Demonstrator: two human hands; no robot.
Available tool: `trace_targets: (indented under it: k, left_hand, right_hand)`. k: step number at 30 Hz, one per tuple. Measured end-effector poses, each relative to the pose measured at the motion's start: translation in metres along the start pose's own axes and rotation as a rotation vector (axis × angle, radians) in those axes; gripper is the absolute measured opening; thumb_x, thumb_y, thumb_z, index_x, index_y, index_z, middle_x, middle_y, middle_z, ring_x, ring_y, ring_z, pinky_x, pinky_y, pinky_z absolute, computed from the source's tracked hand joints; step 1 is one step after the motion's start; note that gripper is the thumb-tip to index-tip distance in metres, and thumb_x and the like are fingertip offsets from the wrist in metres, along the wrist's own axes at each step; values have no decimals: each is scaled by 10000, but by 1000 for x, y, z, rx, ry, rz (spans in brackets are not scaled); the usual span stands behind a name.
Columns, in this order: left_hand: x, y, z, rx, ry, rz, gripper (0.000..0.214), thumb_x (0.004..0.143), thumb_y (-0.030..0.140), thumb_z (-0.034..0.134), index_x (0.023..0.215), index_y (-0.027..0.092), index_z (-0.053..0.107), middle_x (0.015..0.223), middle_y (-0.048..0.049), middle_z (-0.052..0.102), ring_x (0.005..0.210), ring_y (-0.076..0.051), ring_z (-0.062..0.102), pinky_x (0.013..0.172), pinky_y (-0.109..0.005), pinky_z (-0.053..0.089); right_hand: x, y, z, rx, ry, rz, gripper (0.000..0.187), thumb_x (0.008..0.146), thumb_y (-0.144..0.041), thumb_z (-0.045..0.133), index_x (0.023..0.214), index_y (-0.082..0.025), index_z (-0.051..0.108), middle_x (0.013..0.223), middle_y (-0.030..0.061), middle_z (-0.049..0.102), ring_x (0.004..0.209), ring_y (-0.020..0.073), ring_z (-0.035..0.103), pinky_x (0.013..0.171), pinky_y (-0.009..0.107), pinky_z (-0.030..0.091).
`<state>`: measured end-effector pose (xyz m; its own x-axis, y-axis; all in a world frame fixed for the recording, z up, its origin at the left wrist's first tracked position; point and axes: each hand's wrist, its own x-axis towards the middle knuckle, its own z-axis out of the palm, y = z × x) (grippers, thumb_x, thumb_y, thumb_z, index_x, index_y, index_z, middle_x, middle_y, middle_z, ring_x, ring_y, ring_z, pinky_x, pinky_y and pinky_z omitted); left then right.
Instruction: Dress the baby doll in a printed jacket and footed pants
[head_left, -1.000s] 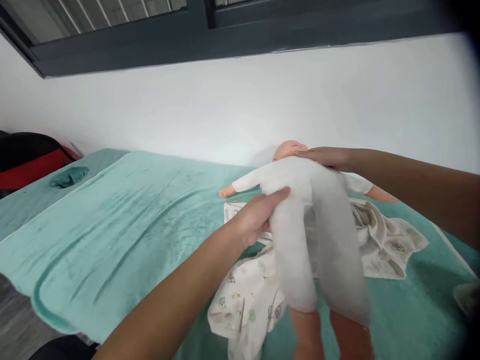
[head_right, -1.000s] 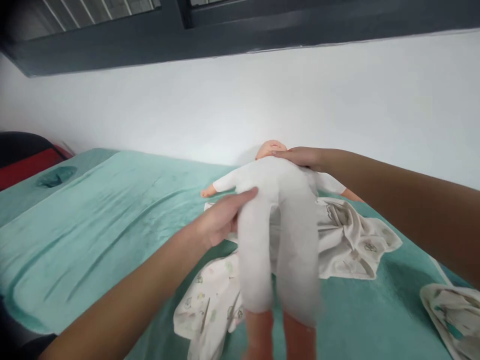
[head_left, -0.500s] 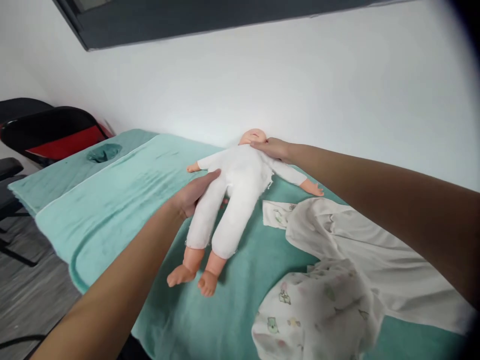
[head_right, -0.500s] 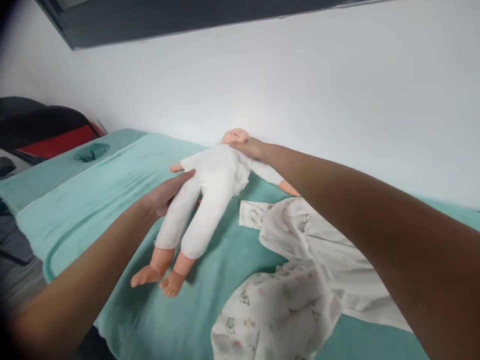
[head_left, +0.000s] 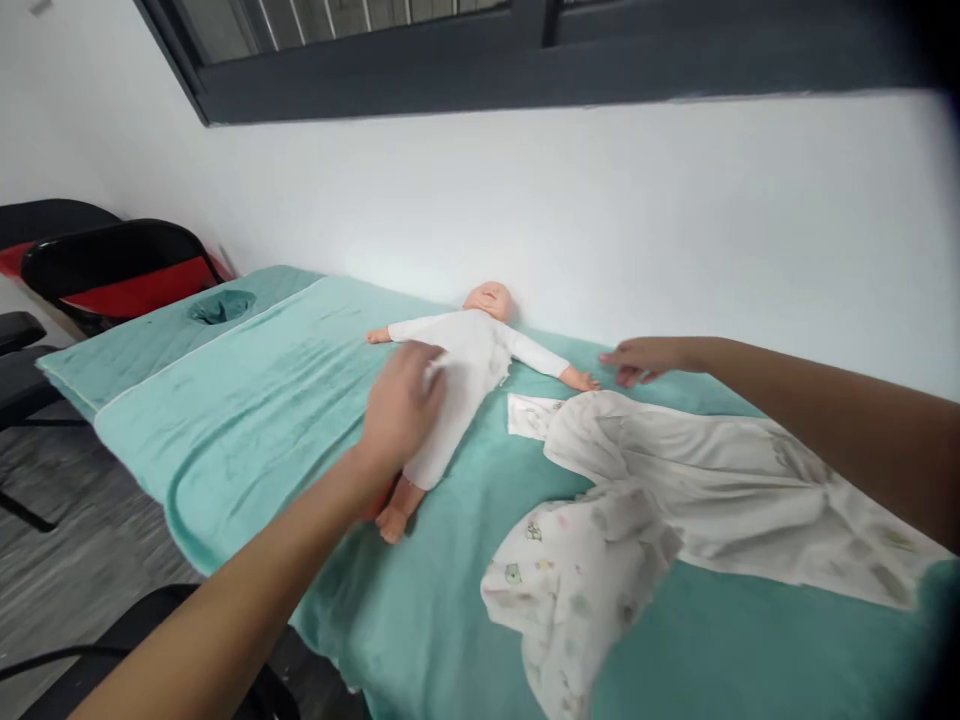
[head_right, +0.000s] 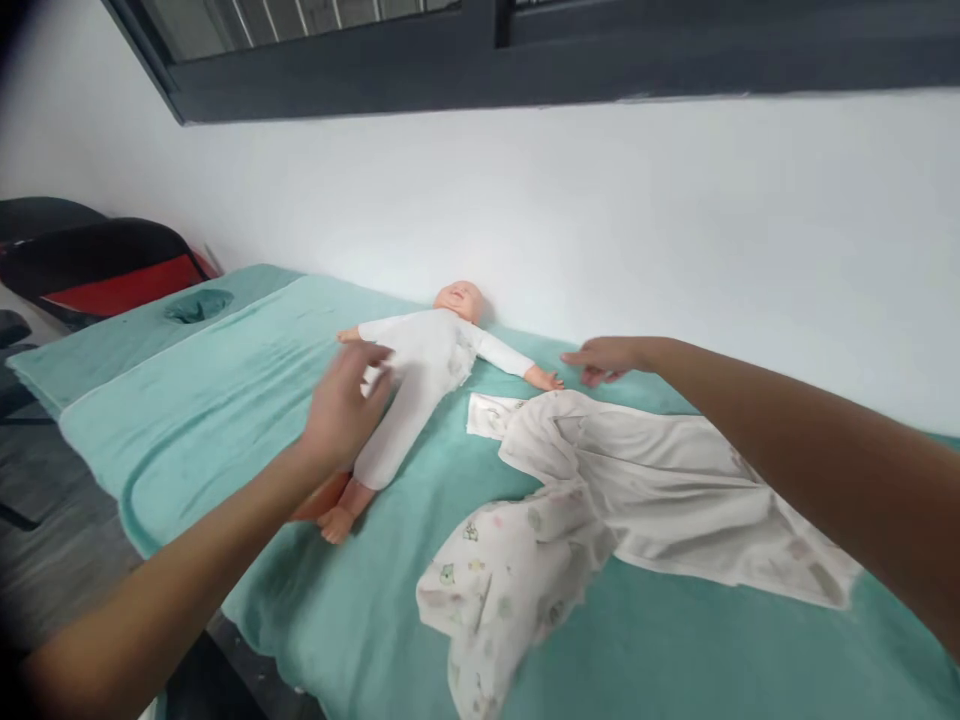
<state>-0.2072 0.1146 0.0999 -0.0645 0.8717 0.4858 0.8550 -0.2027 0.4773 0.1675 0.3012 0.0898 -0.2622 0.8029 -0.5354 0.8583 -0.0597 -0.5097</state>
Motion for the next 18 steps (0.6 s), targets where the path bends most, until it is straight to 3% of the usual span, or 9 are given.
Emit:
trace_targets:
  k: [3,5,6,9,12,15,16,18]
  left_hand:
    - [-46,62,20,-89,-356,192,393,920,508,485,1187,259,630,1108,-82,692,926,-192,662,796,-291,533]
    - [-71,90,44,-30,-476,275,551,792,642,608,1157,232,656,1123,-104,673,948,-221,651,811,-301,532]
    - [-79,99,55,13,-490,300,586,746,682,633,1111,225,676,1115,-101,668,976,-231,640,848,-314,526]
    - [-88,120,70,93,-444,413,450,845,631,568,961,220,710,1024,-79,673,1076,-251,611,962,-401,483]
    - [-83,149,53,96,-429,537,262,909,444,572,933,222,709,1217,-79,634,1210,-267,538,1004,-455,460]
    - [-80,184,29,109,-343,647,161,905,303,579,976,221,698,1518,-66,419,1399,-284,362,1071,-460,415]
    - [-79,195,24,133,-309,694,156,905,263,565,991,225,689,1531,-64,402,1418,-279,341,1091,-461,396]
    - [-79,213,19,217,-266,789,194,904,186,525,1030,232,665,1405,-87,524,1340,-258,443,1103,-458,383]
  right_hand:
    - [-46,49,-4,-269,-42,48,510,668,-681,698,739,-184,610,884,134,726,823,283,687,693,363,523]
    - [-72,66,0,-459,6,-30,430,642,-604,706,668,-189,596,788,112,704,765,292,666,666,370,490]
    - [-84,70,3,-517,41,-76,380,631,-553,710,663,-190,603,792,107,702,771,298,659,674,373,478]
    - [-116,67,15,-545,146,-179,272,673,-429,672,814,-196,671,974,108,718,913,311,647,768,374,459]
    - [-158,49,28,-502,251,-312,296,817,-389,546,1030,-237,684,1126,74,705,1014,283,624,836,358,440]
    - [-214,27,42,-330,286,-565,301,900,-378,470,1044,-268,711,1088,11,724,977,231,639,834,315,440]
    - [-235,21,45,-269,272,-624,308,912,-384,465,1043,-273,719,1068,-6,729,956,218,644,826,301,441]
    - [-276,12,51,-196,255,-678,313,919,-405,472,1018,-263,733,1000,-17,735,890,200,643,771,283,441]
